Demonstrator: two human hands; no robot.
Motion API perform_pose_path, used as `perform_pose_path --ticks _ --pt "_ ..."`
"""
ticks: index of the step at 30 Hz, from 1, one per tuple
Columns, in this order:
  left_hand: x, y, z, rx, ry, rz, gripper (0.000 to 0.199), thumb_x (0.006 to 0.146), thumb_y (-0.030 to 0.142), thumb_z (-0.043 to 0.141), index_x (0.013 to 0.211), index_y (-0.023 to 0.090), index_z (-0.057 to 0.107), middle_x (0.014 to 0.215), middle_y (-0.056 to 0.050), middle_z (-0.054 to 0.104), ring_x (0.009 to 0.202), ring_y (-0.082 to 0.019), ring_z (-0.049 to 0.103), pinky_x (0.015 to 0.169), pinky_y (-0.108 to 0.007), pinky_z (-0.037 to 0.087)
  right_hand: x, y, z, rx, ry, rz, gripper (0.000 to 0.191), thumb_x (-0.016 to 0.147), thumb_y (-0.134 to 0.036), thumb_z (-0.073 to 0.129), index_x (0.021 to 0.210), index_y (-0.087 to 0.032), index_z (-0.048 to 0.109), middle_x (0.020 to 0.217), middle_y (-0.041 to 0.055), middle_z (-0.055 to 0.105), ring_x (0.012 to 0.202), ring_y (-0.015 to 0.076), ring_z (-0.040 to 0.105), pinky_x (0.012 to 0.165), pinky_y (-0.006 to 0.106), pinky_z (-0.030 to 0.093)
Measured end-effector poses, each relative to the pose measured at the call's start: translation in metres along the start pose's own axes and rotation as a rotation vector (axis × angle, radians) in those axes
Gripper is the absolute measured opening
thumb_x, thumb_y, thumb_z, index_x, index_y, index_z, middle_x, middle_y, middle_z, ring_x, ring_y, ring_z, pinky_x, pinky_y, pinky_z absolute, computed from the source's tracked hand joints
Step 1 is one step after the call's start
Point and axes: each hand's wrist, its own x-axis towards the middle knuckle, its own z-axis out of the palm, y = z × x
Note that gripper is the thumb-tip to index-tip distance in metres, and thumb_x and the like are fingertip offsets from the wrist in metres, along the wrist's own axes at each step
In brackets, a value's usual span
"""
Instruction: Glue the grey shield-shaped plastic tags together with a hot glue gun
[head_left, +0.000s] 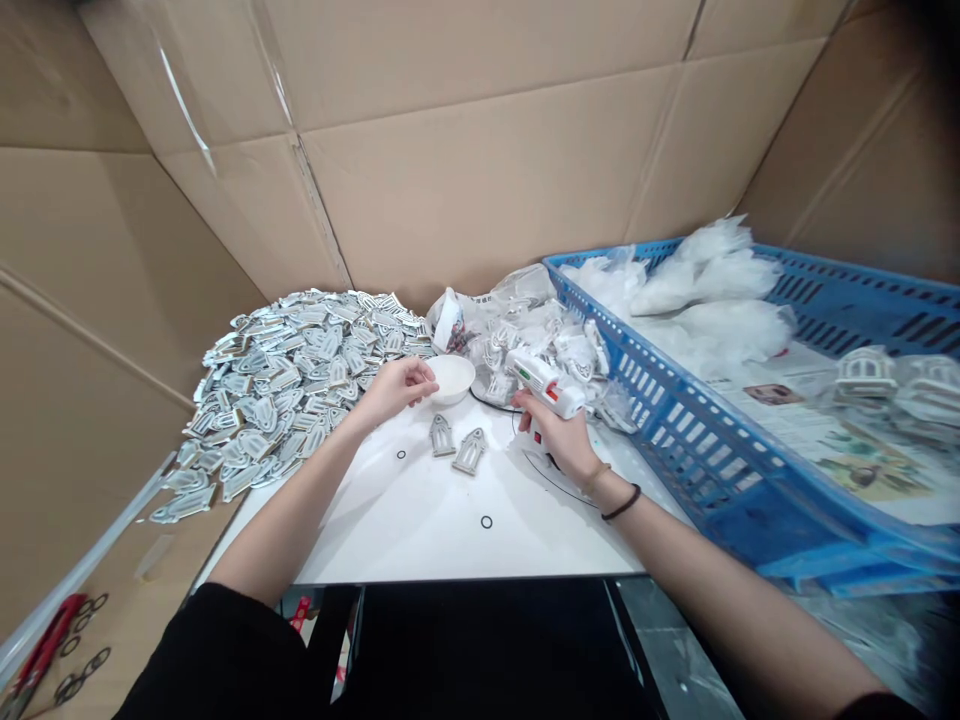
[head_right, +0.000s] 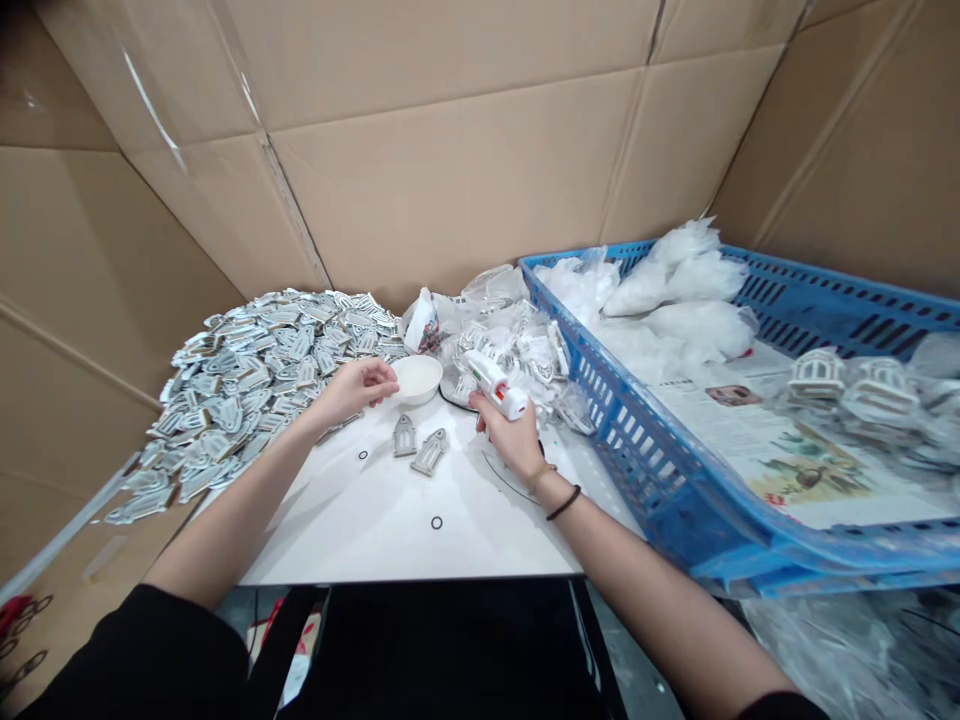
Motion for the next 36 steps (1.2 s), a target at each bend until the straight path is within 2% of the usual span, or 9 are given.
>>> perform_pose_path --ticks 5,11,15,19,23,26,31,34,36 --pt "-0.017 -0.006 -0.009 0.042 -0.367 0.019 0.036 0.083 0.050 0.072 0.081 0.014 0.069 0.058 0.003 0.057 0.050 -0.007 0.045 0.049 -0.019 0.034 0.000 0.003 0.000 -0.025 0.013 0.007 0.024 0.075 -0.044 0.069 0.071 -0.020 0.065 0.050 -0.0008 0.057 0.048 0.0155 0.048 0.048 0.029 0.036" --pt "-0.014 -0.018 0.002 0.197 -0.504 0.050 0.034 0.082 0.050 0.072 0.075 0.016 0.071 0.053 0.003 0.055 0.051 -0.009 0.046 0.051 -0.020 0.032 -0.001 0.005 0.001 -0.046 0.004 0.039 0.026 0.075 -0.045 0.070 0.073 -0.020 0.065 0.050 -0.0013 0.056 0.046 0.0138 0.046 0.048 0.027 0.035" --pt "-0.013 -0.019 0.005 0.267 -0.481 0.102 0.029 0.081 0.047 0.074 0.082 0.019 0.069 0.053 0.006 0.055 0.049 -0.010 0.046 0.052 -0.021 0.032 -0.001 0.004 0.001 -0.050 0.000 0.035 0.024 0.075 -0.043 0.069 0.070 -0.021 0.064 0.052 -0.0003 0.058 0.047 0.0144 0.047 0.047 0.028 0.035" --pt "-0.017 -0.012 0.005 0.342 -0.350 0.156 0.026 0.085 0.044 0.071 0.093 0.020 0.065 0.056 0.008 0.053 0.050 -0.010 0.044 0.055 -0.022 0.032 0.000 0.004 0.001 -0.064 -0.002 0.033 0.025 0.074 -0.045 0.069 0.068 -0.021 0.063 0.052 0.0005 0.059 0.047 0.0149 0.047 0.048 0.029 0.035" --pt "-0.024 -0.001 0.014 0.263 -0.248 0.212 0.020 0.090 0.036 0.068 0.083 0.018 0.063 0.061 0.005 0.057 0.054 -0.009 0.048 0.058 -0.021 0.035 0.001 0.005 0.001 -0.046 -0.005 0.012 0.024 0.074 -0.044 0.069 0.068 -0.021 0.063 0.052 0.0006 0.059 0.047 0.0155 0.048 0.047 0.029 0.035" --pt "-0.027 0.003 0.032 0.196 -0.261 0.291 0.021 0.091 0.033 0.068 0.079 0.017 0.062 0.066 0.002 0.063 0.059 -0.010 0.053 0.061 -0.020 0.038 0.000 0.005 0.001 -0.050 -0.005 0.017 0.025 0.074 -0.045 0.068 0.069 -0.021 0.063 0.051 0.0003 0.058 0.046 0.0153 0.047 0.047 0.029 0.034" --pt "-0.023 -0.009 0.065 0.285 -0.371 0.496 0.017 0.095 0.031 0.065 0.084 0.017 0.064 0.082 -0.004 0.070 0.074 -0.014 0.063 0.070 -0.021 0.045 0.000 0.004 0.001 -0.060 0.004 0.031 0.024 0.073 -0.043 0.069 0.066 -0.022 0.062 0.051 -0.0007 0.056 0.048 0.0155 0.048 0.049 0.029 0.035" --pt "-0.020 -0.016 0.073 0.324 -0.354 0.590 0.017 0.097 0.033 0.061 0.095 0.017 0.067 0.096 -0.009 0.072 0.089 -0.018 0.066 0.080 -0.025 0.049 0.000 0.004 0.001 -0.053 0.011 0.024 0.023 0.073 -0.043 0.069 0.065 -0.023 0.061 0.051 -0.0008 0.056 0.049 0.0160 0.049 0.051 0.030 0.037" --pt "-0.020 -0.015 0.070 0.344 -0.312 0.611 0.020 0.099 0.033 0.056 0.100 0.017 0.067 0.106 -0.012 0.071 0.099 -0.020 0.066 0.087 -0.028 0.049 0.001 0.004 0.001 -0.048 0.012 0.015 0.023 0.073 -0.042 0.069 0.064 -0.023 0.060 0.050 -0.0008 0.055 0.049 0.0160 0.049 0.051 0.030 0.037"
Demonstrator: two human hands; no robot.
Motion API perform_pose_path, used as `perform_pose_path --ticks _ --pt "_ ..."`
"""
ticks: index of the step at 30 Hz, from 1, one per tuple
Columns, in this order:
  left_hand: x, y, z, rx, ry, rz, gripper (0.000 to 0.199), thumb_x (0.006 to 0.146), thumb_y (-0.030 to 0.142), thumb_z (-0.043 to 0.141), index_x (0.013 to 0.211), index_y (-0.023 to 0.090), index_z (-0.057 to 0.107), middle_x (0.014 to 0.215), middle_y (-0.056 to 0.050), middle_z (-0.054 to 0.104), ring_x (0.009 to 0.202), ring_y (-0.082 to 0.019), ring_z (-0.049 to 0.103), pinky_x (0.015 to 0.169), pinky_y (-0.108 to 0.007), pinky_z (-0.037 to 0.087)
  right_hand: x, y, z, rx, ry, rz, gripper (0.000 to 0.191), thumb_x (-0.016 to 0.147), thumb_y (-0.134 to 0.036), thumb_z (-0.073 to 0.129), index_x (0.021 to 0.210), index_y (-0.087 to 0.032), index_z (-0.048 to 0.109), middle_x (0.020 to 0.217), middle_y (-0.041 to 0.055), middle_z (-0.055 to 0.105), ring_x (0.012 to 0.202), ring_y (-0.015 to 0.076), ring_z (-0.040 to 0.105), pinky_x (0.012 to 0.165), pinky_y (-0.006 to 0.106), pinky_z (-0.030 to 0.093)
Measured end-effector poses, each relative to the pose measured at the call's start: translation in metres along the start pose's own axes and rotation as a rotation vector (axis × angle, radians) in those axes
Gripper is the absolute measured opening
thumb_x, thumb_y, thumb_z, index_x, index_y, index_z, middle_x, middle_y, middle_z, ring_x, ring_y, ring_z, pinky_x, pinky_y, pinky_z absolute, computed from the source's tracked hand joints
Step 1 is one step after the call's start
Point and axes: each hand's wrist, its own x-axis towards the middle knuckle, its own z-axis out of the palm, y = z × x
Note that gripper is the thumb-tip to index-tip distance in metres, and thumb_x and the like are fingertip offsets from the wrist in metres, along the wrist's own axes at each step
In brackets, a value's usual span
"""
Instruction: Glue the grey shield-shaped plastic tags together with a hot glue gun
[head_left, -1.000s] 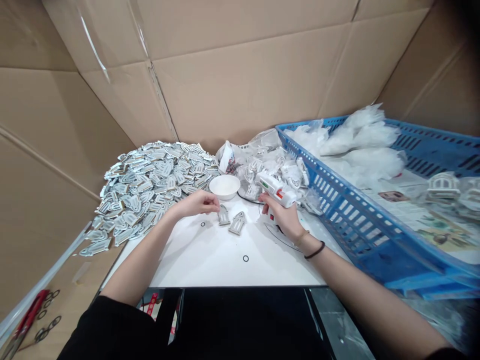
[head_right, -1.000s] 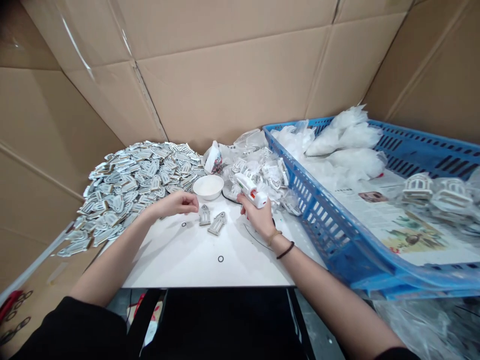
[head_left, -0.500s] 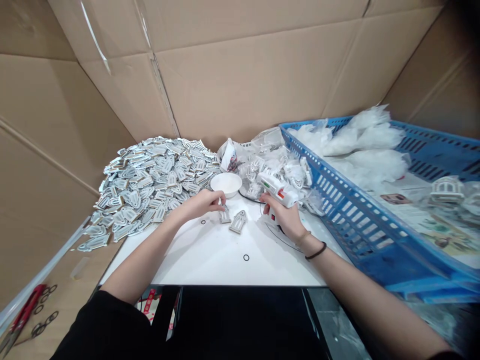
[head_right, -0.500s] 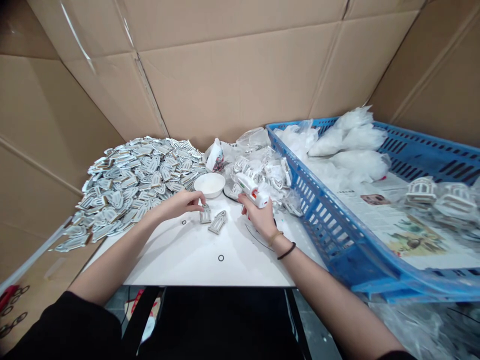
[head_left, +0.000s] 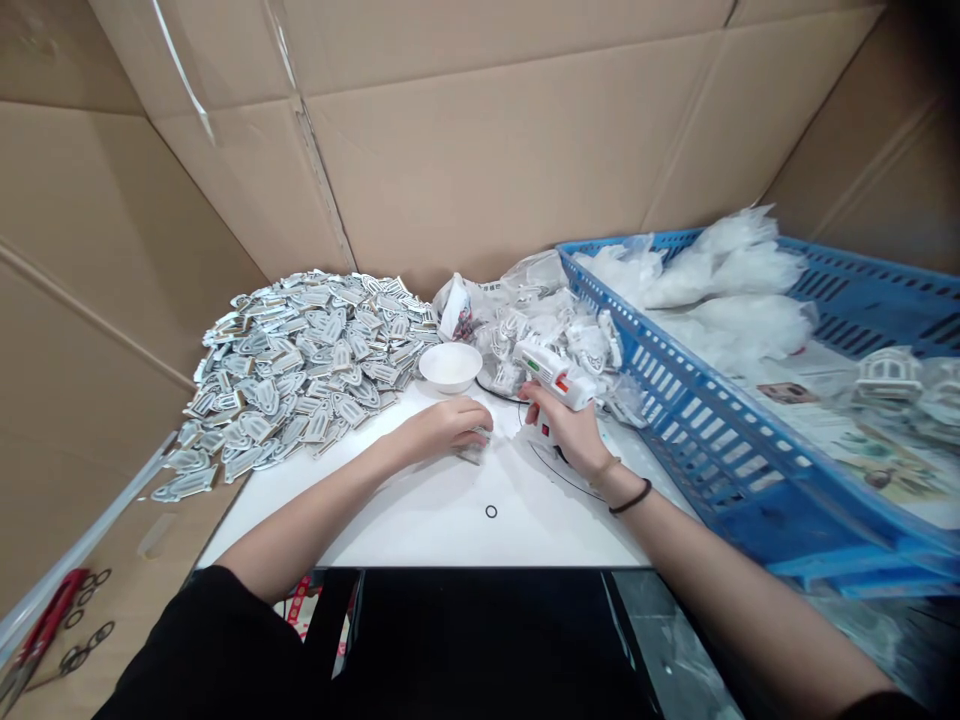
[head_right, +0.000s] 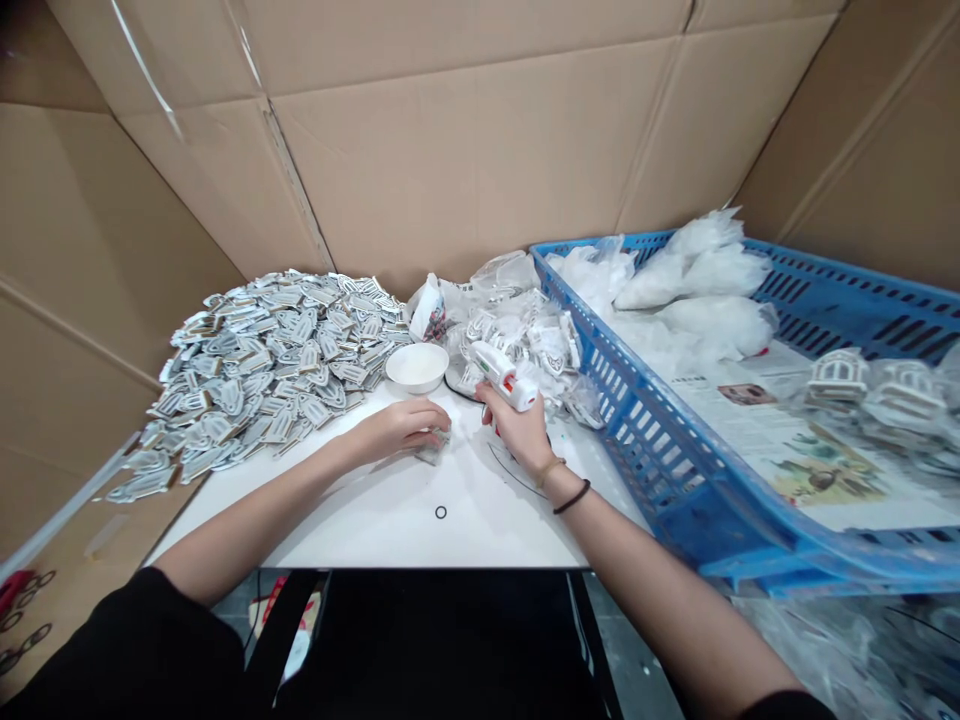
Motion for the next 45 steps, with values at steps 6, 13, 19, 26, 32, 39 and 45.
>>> perform_pose_path --ticks 6,13,19,26,32,39,45 --pt "-0.012 0.024 -0.054 0.089 -0.201 -0.393 0.018 0.094 0.035 0.061 0.089 0.018 0.067 0.085 -0.004 0.071 0.074 -0.016 0.062 0.065 -0.025 0.040 0.000 -0.001 -0.001 -0.001 -0.004 0.019 0.023 0.072 -0.044 0.068 0.068 -0.022 0.063 0.050 -0.0005 0.056 0.047 0.0159 0.047 0.047 0.029 0.034" --pt "-0.022 0.047 -0.074 0.310 -0.491 -0.773 0.045 0.072 0.055 0.076 0.097 0.019 0.064 0.089 -0.006 0.070 0.075 -0.022 0.060 0.058 -0.027 0.030 0.000 0.000 0.000 -0.002 -0.002 0.027 0.024 0.071 -0.044 0.070 0.069 -0.021 0.065 0.052 0.0001 0.058 0.049 0.0161 0.051 0.047 0.028 0.035" --pt "-0.024 0.031 -0.059 0.262 -0.488 -0.744 0.032 0.075 0.039 0.076 0.099 0.021 0.066 0.093 -0.003 0.071 0.075 -0.019 0.061 0.058 -0.027 0.031 -0.001 -0.002 0.000 -0.027 -0.002 0.029 0.023 0.073 -0.042 0.068 0.070 -0.020 0.064 0.050 -0.0012 0.056 0.047 0.0142 0.048 0.049 0.028 0.037" --pt "-0.022 0.039 -0.063 0.255 -0.519 -0.665 0.012 0.078 0.027 0.072 0.088 0.021 0.068 0.093 -0.001 0.071 0.079 -0.018 0.062 0.060 -0.026 0.034 -0.001 -0.002 0.000 -0.032 -0.012 0.031 0.024 0.072 -0.043 0.067 0.069 -0.019 0.064 0.050 -0.0012 0.056 0.048 0.0135 0.048 0.048 0.027 0.035" --pt "-0.028 0.103 -0.049 0.467 -0.523 -0.674 0.029 0.092 0.036 0.064 0.111 0.015 0.068 0.115 -0.011 0.067 0.095 -0.026 0.067 0.068 -0.031 0.047 0.000 0.001 0.000 -0.022 -0.014 0.029 0.023 0.072 -0.042 0.068 0.070 -0.020 0.063 0.051 -0.0010 0.057 0.048 0.0145 0.050 0.049 0.028 0.037" --pt "-0.050 0.151 -0.031 0.477 -0.582 -0.546 0.034 0.092 0.043 0.067 0.110 0.014 0.069 0.125 -0.014 0.067 0.110 -0.030 0.065 0.076 -0.036 0.060 0.000 0.006 0.002 -0.019 -0.029 0.043 0.023 0.072 -0.043 0.069 0.069 -0.020 0.064 0.053 -0.0002 0.057 0.050 0.0160 0.052 0.049 0.029 0.036" --pt "-0.060 0.138 -0.012 0.500 -0.482 -0.493 0.073 0.090 0.052 0.068 0.142 0.004 0.051 0.156 -0.024 0.043 0.144 -0.037 0.045 0.114 -0.045 0.047 0.000 0.004 0.001 -0.014 -0.026 0.037 0.023 0.072 -0.043 0.068 0.068 -0.020 0.063 0.050 -0.0009 0.055 0.047 0.0149 0.049 0.048 0.028 0.035"
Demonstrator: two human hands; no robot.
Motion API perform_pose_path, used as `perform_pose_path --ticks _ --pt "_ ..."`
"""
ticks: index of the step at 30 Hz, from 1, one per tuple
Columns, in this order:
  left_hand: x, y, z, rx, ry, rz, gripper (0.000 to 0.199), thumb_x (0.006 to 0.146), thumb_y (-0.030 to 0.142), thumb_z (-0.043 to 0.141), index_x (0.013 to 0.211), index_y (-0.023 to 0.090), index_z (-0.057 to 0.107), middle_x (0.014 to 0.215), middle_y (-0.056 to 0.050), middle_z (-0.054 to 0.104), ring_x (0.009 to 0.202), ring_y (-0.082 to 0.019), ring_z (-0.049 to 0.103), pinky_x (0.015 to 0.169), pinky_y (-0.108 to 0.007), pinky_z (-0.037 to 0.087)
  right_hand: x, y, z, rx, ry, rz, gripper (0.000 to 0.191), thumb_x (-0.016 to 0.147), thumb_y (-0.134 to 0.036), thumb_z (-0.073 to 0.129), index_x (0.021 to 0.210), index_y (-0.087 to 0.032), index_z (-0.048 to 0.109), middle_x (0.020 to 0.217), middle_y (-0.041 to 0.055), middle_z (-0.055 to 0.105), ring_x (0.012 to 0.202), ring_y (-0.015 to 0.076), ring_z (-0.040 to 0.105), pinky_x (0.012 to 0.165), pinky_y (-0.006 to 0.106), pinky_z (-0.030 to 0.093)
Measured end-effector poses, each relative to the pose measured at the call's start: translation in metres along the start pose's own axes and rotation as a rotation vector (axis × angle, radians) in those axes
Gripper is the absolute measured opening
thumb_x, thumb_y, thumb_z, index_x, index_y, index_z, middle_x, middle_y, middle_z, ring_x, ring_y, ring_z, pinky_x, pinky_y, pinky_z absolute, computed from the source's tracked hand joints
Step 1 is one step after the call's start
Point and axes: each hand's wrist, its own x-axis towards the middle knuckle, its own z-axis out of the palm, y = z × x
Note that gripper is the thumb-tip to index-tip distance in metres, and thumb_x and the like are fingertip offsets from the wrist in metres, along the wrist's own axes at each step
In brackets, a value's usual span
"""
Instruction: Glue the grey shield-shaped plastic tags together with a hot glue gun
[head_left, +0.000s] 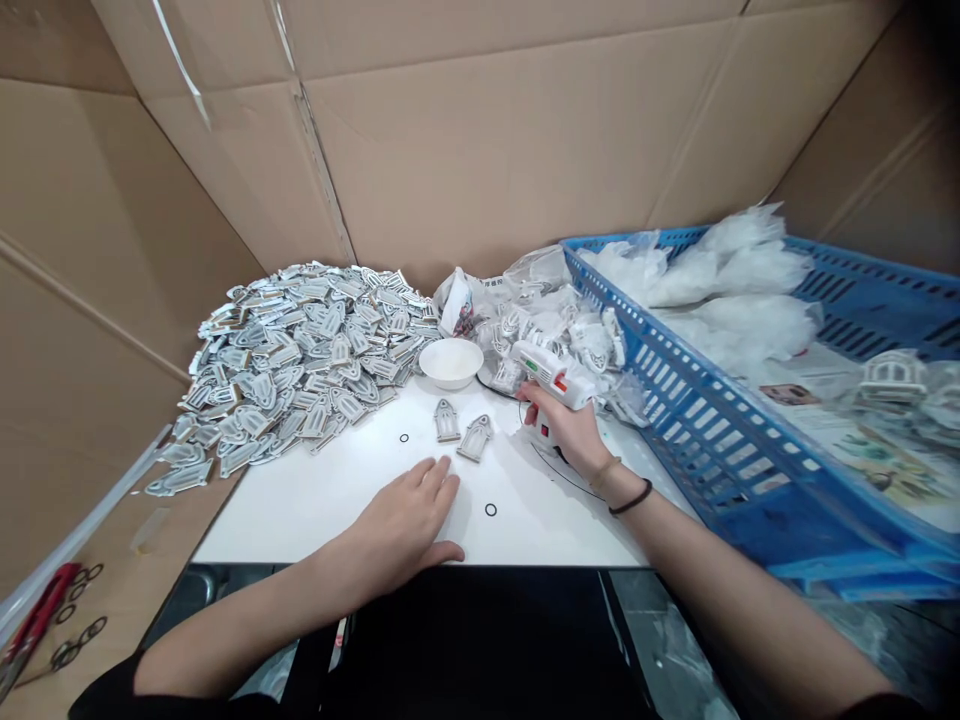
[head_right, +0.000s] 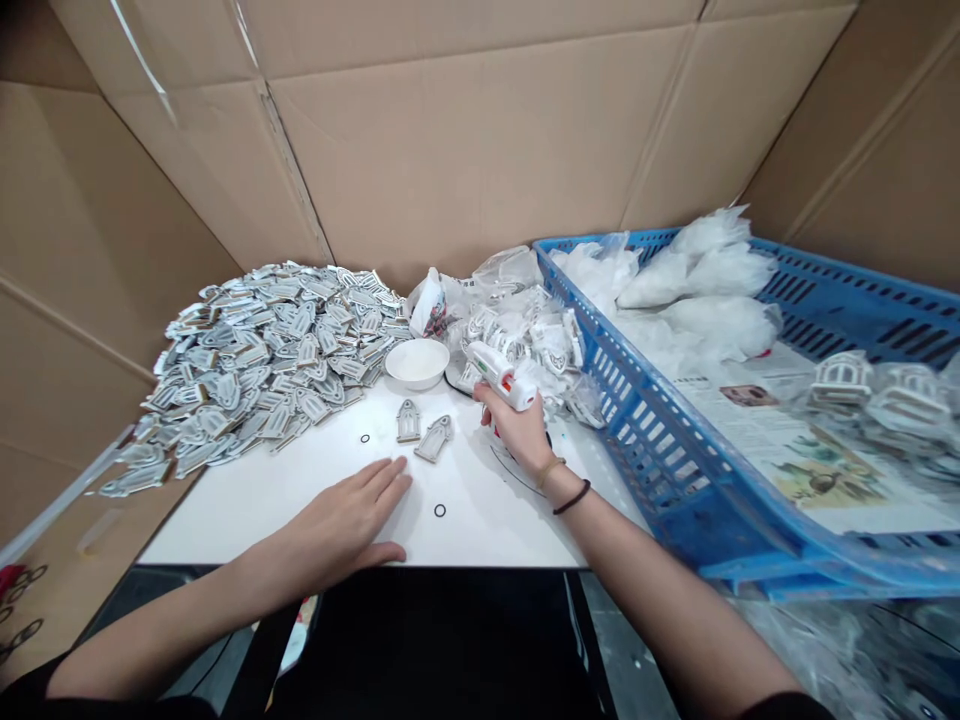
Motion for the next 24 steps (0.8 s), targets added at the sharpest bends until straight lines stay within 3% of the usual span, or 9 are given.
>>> perform_pose_path --ticks 3,7,10,13,17,20,24 --pt "-0.006 0.009 0.005 0.015 -0.014 -0.016 0.069 0.088 0.052 0.071 0.138 0.007 0.056 0.153 -0.023 0.049 0.141 -0.035 0.048 0.112 -0.043 0.050 0.000 0.000 -0.001 -0.016 -0.008 0.001 0.024 0.073 -0.044 0.068 0.070 -0.020 0.064 0.050 -0.0009 0.056 0.047 0.0145 0.048 0.049 0.028 0.036" --pt "-0.015 0.021 -0.002 -0.056 -0.019 0.023 0.047 0.085 0.047 0.075 0.120 0.016 0.065 0.136 -0.015 0.064 0.121 -0.033 0.063 0.094 -0.041 0.059 -0.001 -0.001 -0.002 -0.027 -0.023 -0.004 0.026 0.074 -0.045 0.068 0.069 -0.020 0.064 0.051 -0.0007 0.056 0.048 0.0150 0.048 0.049 0.029 0.037" --pt "-0.014 0.021 -0.003 -0.074 -0.001 0.039 0.047 0.083 0.028 0.078 0.126 0.017 0.062 0.136 -0.014 0.063 0.120 -0.034 0.061 0.094 -0.042 0.057 -0.001 -0.003 -0.001 -0.030 -0.021 0.002 0.025 0.074 -0.044 0.068 0.069 -0.020 0.064 0.050 -0.0014 0.055 0.048 0.0148 0.048 0.048 0.028 0.035" --pt "-0.012 0.020 0.005 -0.037 -0.016 0.035 0.031 0.087 0.006 0.062 0.115 0.019 0.068 0.125 -0.012 0.068 0.110 -0.032 0.065 0.084 -0.038 0.057 -0.002 -0.005 -0.001 -0.028 -0.011 0.000 0.024 0.074 -0.043 0.068 0.069 -0.021 0.062 0.051 -0.0019 0.055 0.047 0.0141 0.047 0.048 0.028 0.035" --pt "-0.014 0.019 0.011 -0.073 -0.021 0.101 0.030 0.088 0.000 0.049 0.091 0.022 0.069 0.094 -0.008 0.072 0.086 -0.027 0.067 0.064 -0.034 0.050 -0.002 -0.005 -0.001 -0.037 -0.025 0.010 0.026 0.074 -0.045 0.068 0.070 -0.020 0.063 0.050 -0.0017 0.055 0.046 0.0141 0.047 0.048 0.028 0.035" --pt "-0.017 0.016 -0.001 -0.060 -0.047 0.142 0.029 0.087 -0.001 0.049 0.096 0.021 0.066 0.098 -0.007 0.070 0.084 -0.024 0.065 0.065 -0.033 0.049 -0.002 -0.005 -0.001 -0.040 -0.028 -0.001 0.026 0.075 -0.045 0.068 0.070 -0.020 0.064 0.050 -0.0012 0.056 0.048 0.0144 0.048 0.049 0.028 0.035" --pt "-0.021 0.013 -0.013 -0.096 -0.044 0.094 0.020 0.093 0.009 0.049 0.102 0.020 0.063 0.113 -0.008 0.067 0.097 -0.025 0.063 0.075 -0.034 0.051 -0.002 -0.006 -0.002 -0.023 -0.018 0.008 0.025 0.076 -0.044 0.069 0.071 -0.020 0.064 0.051 -0.0013 0.056 0.048 0.0141 0.047 0.048 0.027 0.036"
